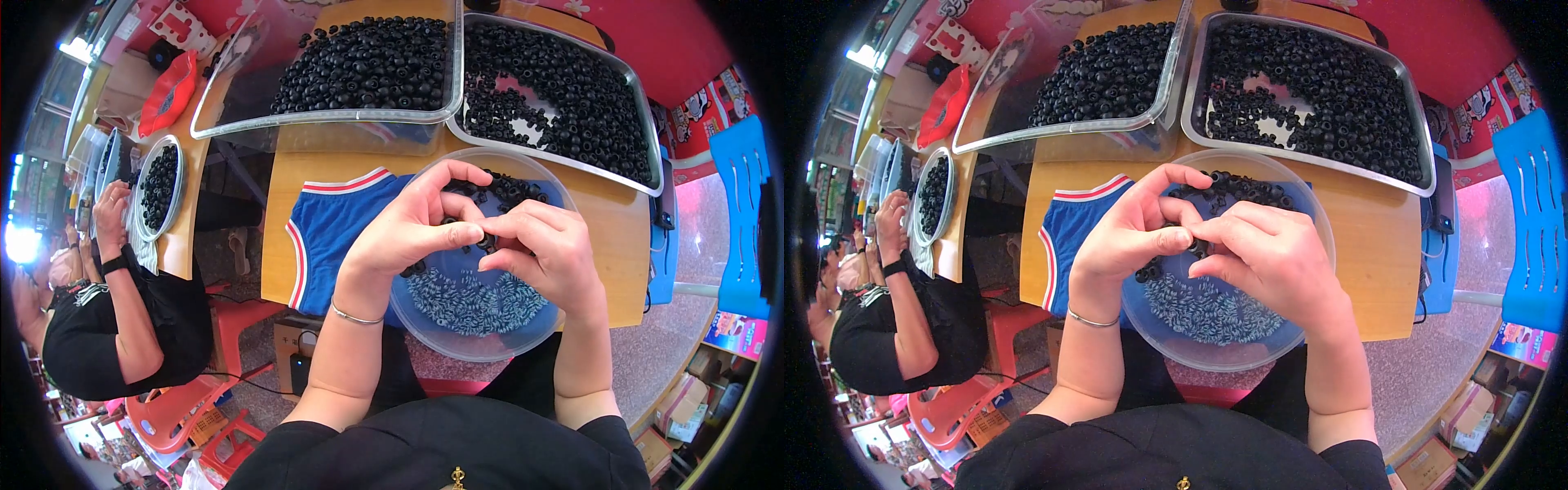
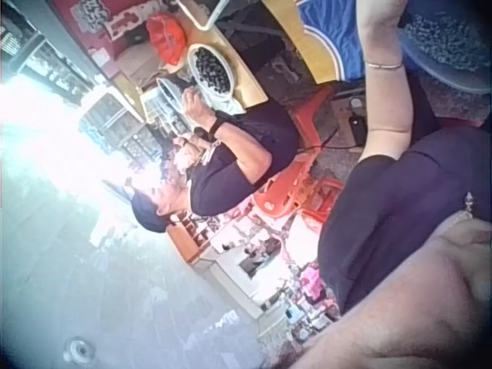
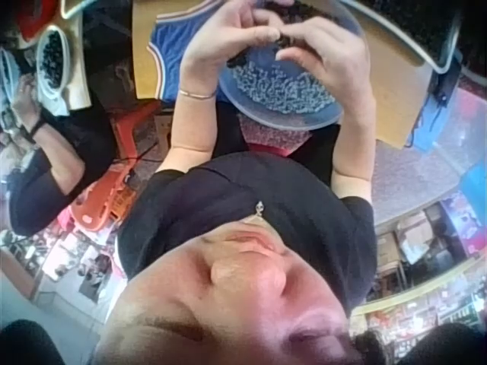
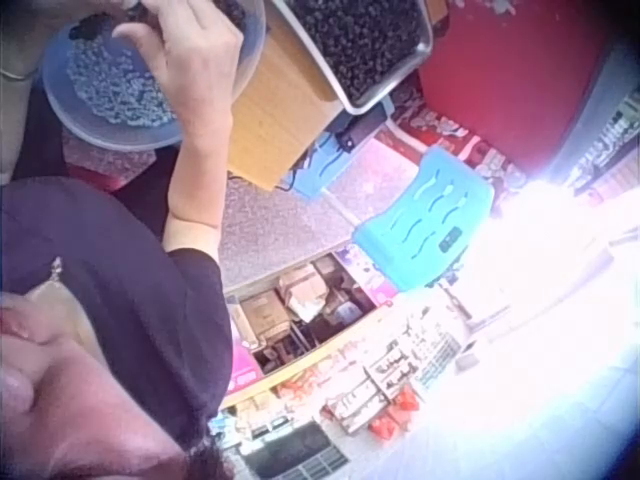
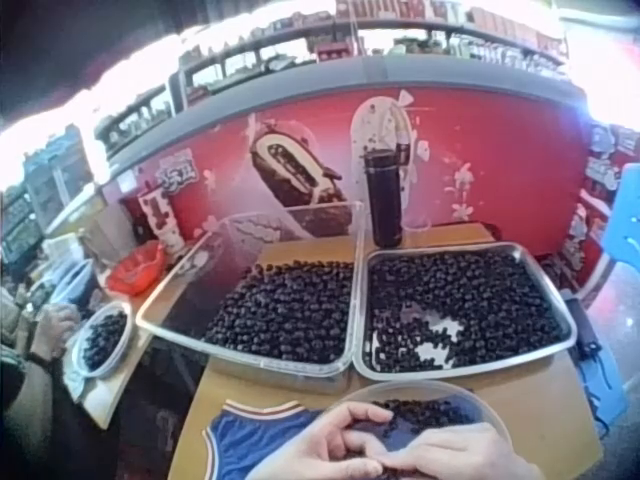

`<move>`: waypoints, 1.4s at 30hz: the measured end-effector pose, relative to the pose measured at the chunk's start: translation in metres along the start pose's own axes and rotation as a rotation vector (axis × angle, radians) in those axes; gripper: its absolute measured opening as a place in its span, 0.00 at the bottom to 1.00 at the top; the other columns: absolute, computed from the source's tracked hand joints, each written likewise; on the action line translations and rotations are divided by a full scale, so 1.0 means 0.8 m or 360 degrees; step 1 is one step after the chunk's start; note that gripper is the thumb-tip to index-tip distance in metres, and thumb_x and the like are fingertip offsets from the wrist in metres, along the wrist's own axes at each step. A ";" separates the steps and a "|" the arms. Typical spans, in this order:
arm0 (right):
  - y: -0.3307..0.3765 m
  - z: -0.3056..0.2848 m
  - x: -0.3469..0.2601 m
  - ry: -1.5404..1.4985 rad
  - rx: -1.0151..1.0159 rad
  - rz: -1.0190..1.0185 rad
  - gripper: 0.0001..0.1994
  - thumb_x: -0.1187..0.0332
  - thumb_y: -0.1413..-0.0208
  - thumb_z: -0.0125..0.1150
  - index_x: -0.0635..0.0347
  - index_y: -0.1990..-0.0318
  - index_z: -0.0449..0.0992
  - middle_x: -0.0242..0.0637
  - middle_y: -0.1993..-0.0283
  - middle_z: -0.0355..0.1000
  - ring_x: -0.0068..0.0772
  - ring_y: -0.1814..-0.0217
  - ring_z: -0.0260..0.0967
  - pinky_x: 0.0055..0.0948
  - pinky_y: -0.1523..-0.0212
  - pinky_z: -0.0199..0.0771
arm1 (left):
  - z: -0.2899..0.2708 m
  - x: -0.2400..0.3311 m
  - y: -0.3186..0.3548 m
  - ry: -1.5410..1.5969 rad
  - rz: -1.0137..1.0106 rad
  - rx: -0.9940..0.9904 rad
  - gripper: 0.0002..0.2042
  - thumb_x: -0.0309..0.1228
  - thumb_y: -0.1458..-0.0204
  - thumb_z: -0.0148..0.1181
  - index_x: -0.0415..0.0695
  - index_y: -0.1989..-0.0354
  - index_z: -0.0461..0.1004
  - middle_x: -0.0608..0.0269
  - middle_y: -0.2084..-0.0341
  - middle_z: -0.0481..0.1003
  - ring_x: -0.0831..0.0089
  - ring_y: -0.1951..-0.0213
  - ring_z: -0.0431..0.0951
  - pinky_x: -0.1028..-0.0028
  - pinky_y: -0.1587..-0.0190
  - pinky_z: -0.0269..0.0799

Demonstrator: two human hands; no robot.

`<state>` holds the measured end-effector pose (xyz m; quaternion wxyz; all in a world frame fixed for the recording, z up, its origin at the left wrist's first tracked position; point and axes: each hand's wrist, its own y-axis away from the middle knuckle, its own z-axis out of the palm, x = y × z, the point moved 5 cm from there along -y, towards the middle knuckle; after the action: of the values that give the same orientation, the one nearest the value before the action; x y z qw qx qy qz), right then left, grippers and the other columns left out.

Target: The person assembles small components by hand, inserting blue components into black rubber rings at a workbench.

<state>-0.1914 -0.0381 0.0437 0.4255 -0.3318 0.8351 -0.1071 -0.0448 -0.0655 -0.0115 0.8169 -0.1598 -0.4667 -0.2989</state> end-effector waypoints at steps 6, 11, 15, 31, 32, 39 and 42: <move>0.001 0.003 -0.003 0.0027 0.0049 -0.0022 0.14 0.68 0.62 0.72 0.60 0.68 0.75 0.34 0.74 0.70 0.34 0.74 0.71 0.29 0.72 0.71 | 0.004 0.001 0.000 -0.0042 -0.0002 -0.0050 0.31 0.27 0.50 0.66 0.36 0.41 0.56 0.64 0.69 0.75 0.82 0.65 0.74 0.84 0.60 0.67; -0.002 0.002 -0.002 0.0012 0.0029 0.0062 0.12 0.68 0.60 0.71 0.61 0.68 0.75 0.35 0.74 0.70 0.34 0.74 0.71 0.29 0.72 0.71 | 0.000 0.002 -0.001 -0.0148 0.0062 -0.0012 0.27 0.29 0.49 0.65 0.36 0.43 0.61 0.65 0.68 0.75 0.82 0.64 0.73 0.83 0.60 0.67; 0.005 0.002 0.019 -0.0407 0.0061 0.0503 0.09 0.68 0.55 0.67 0.61 0.67 0.75 0.38 0.72 0.70 0.37 0.72 0.71 0.30 0.70 0.72 | -0.010 0.000 -0.001 -0.0066 -0.0036 0.0304 0.14 0.30 0.43 0.58 0.37 0.51 0.70 0.70 0.70 0.73 0.86 0.67 0.71 0.85 0.66 0.65; 0.022 0.028 0.027 0.0282 -0.0565 0.0317 0.07 0.74 0.58 0.64 0.60 0.70 0.74 0.39 0.68 0.71 0.43 0.61 0.72 0.39 0.62 0.73 | 0.005 0.015 -0.001 -0.1524 0.0129 0.0590 0.06 0.30 0.49 0.62 0.39 0.69 0.75 0.74 0.84 0.64 0.84 0.79 0.64 0.80 0.76 0.57; 0.022 0.024 0.029 0.0284 -0.0564 0.0322 0.07 0.74 0.58 0.64 0.60 0.70 0.74 0.39 0.68 0.71 0.43 0.61 0.72 0.39 0.62 0.73 | 0.011 0.017 -0.001 -0.1829 0.0179 0.0591 0.08 0.28 0.56 0.65 0.40 0.68 0.75 0.69 0.86 0.64 0.79 0.80 0.65 0.76 0.77 0.58; 0.023 0.008 0.035 0.0494 -0.0428 0.0445 0.11 0.76 0.62 0.67 0.60 0.68 0.74 0.39 0.68 0.71 0.44 0.62 0.72 0.38 0.63 0.72 | 0.024 0.021 0.020 -0.2684 0.0145 0.0614 0.11 0.30 0.62 0.68 0.42 0.70 0.74 0.60 0.78 0.73 0.60 0.72 0.75 0.65 0.69 0.69; 0.024 0.010 0.036 0.0518 -0.0448 0.0429 0.10 0.76 0.62 0.66 0.60 0.68 0.74 0.39 0.68 0.71 0.44 0.62 0.72 0.39 0.62 0.71 | 0.022 0.017 0.022 -0.2820 -0.0056 0.0546 0.12 0.30 0.63 0.69 0.43 0.69 0.75 0.59 0.74 0.75 0.59 0.67 0.77 0.64 0.65 0.71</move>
<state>-0.2059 -0.0413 0.0112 0.2456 -0.2518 0.9360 0.0160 -0.0402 -0.0474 0.0093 0.1659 -0.2004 -0.9656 -0.0051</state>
